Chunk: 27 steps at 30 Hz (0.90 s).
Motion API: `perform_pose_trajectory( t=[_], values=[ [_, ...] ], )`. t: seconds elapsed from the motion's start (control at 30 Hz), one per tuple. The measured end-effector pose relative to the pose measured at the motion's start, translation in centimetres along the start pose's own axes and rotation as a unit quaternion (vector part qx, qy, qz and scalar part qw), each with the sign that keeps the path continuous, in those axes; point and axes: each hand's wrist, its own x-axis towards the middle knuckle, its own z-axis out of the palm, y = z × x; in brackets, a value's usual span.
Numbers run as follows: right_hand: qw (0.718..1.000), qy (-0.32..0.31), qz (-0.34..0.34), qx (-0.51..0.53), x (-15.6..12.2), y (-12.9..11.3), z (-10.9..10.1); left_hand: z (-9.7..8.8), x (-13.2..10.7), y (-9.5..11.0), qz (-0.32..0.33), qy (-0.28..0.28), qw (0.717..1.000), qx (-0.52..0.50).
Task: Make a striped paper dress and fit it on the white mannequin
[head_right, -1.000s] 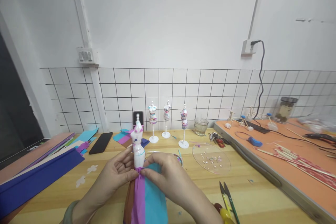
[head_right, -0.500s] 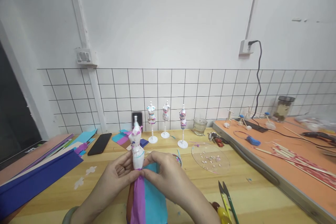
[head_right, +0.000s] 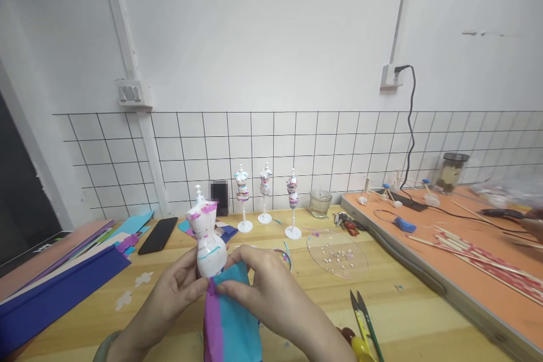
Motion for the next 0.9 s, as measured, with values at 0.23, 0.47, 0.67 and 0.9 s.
perform_pose_trajectory(
  t=[0.23,0.47,0.67,0.9],
  values=[
    [1.000,0.004,-0.018,0.004,0.1,0.1,0.4,0.0,0.1,-0.2,0.015,0.001,0.999,-0.037],
    [0.999,0.013,-0.030,0.009,0.3,0.1,0.5,0.0,0.1,-0.2,-0.009,0.009,0.999,-0.050],
    [1.000,0.014,-0.023,0.012,0.4,0.4,0.6,0.2,0.5,-0.5,-0.001,0.035,0.996,-0.078],
    [0.999,-0.003,-0.037,0.031,0.2,0.0,0.4,-0.1,0.7,-1.0,0.012,0.072,0.991,-0.112]
  ],
)
